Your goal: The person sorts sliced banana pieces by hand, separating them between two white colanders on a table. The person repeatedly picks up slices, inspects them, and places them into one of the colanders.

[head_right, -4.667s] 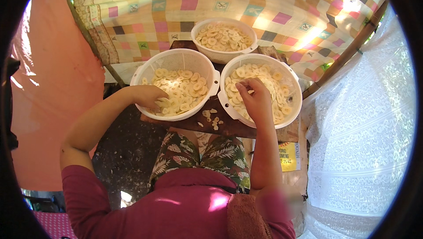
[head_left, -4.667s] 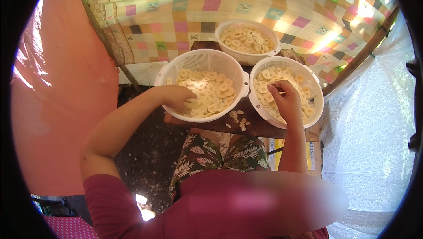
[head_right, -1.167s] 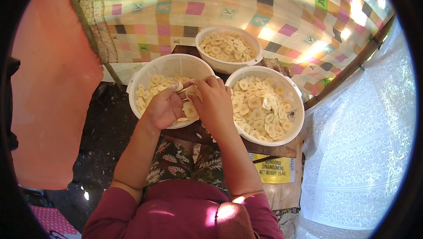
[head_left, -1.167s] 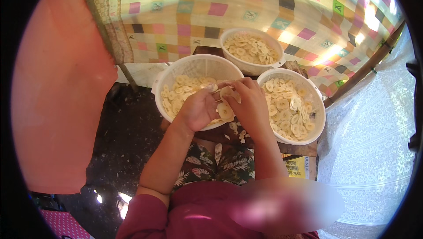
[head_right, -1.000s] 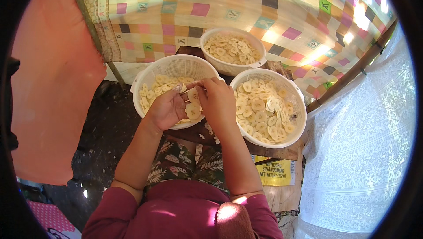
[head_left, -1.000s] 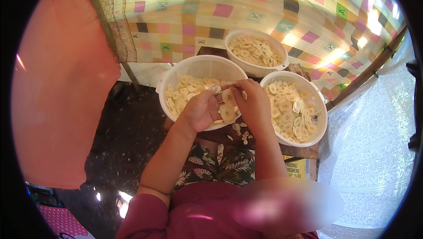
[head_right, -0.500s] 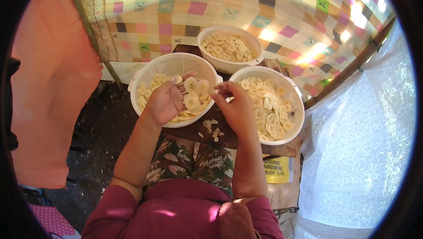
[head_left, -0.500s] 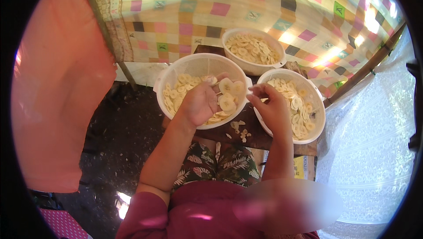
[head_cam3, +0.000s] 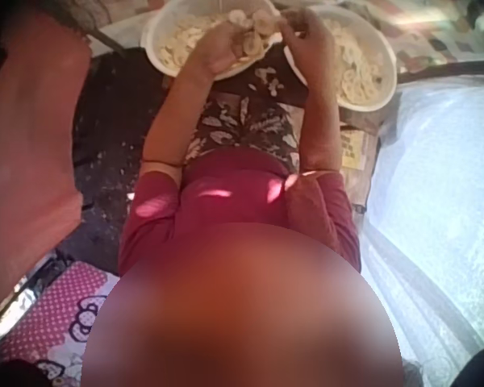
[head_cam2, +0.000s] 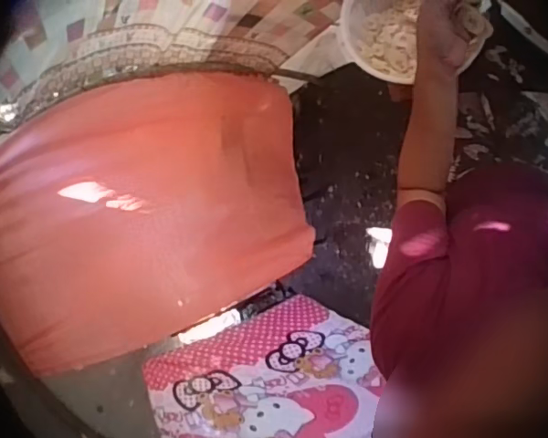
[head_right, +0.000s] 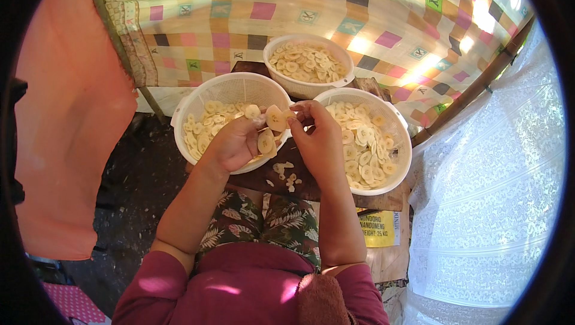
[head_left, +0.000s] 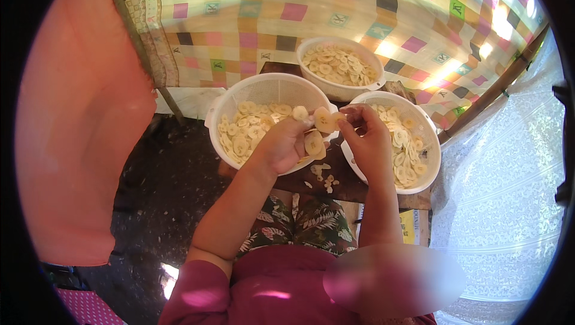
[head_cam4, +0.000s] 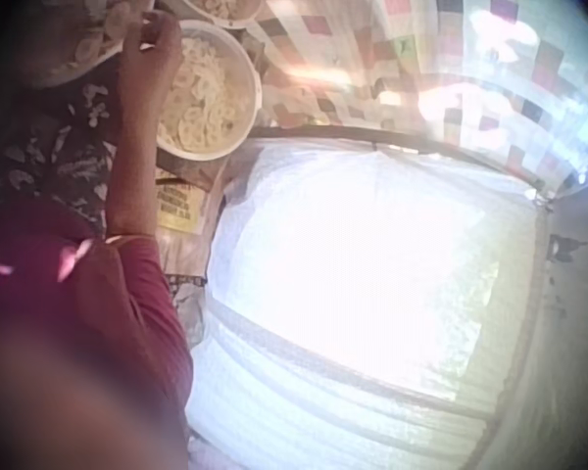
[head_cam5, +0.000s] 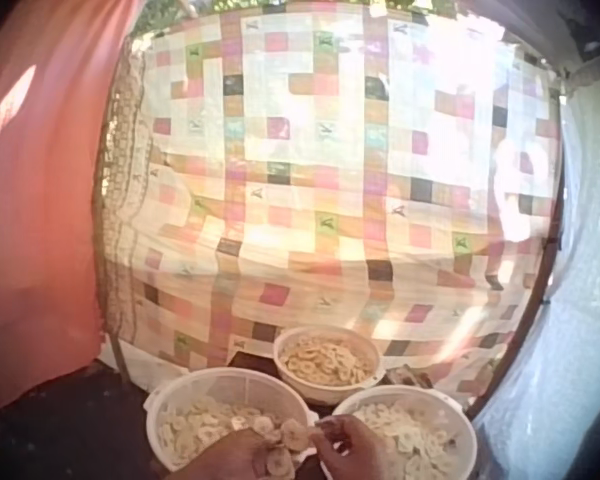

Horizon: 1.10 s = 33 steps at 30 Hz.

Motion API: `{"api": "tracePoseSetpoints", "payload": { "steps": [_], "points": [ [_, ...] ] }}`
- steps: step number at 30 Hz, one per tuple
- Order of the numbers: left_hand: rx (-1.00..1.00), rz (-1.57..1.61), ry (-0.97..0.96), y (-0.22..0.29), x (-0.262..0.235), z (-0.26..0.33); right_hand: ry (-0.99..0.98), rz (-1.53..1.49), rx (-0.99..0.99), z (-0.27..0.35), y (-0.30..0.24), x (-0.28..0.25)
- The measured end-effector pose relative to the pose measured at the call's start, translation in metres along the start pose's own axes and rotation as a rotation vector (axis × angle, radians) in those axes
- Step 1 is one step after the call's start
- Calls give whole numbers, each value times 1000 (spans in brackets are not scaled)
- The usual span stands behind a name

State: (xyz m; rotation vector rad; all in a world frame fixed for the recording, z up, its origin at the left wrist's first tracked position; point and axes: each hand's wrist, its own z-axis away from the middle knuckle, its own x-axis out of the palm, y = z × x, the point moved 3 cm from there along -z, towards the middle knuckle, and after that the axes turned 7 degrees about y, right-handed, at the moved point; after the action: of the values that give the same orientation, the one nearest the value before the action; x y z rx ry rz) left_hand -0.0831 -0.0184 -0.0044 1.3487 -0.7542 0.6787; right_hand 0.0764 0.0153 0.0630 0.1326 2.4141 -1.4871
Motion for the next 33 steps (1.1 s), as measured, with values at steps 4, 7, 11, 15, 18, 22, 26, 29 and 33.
{"api": "tracePoseSetpoints", "payload": {
  "steps": [4,7,11,15,18,22,26,29,33],
  "points": [
    [5,-138,105,-2,2,-3,3,-52,-9,-2,-1,0],
    [-5,-219,133,6,4,-7,60,21,-56,-6,3,-9],
    [25,-303,187,20,7,-8,238,299,-112,-16,13,-44],
    [-4,-412,150,26,15,-12,284,781,-274,-17,15,-60],
    [-21,-476,95,17,27,-17,213,429,-254,-15,13,-45],
    [-88,-444,53,4,38,-21,22,149,-94,-14,11,-22],
    [-83,-448,18,12,36,-18,176,83,-139,-24,15,-41],
    [-65,-470,31,17,33,-16,383,452,-241,-28,15,-67],
    [-9,-541,77,10,37,-17,346,441,-296,-19,6,-56]
  ]
}}
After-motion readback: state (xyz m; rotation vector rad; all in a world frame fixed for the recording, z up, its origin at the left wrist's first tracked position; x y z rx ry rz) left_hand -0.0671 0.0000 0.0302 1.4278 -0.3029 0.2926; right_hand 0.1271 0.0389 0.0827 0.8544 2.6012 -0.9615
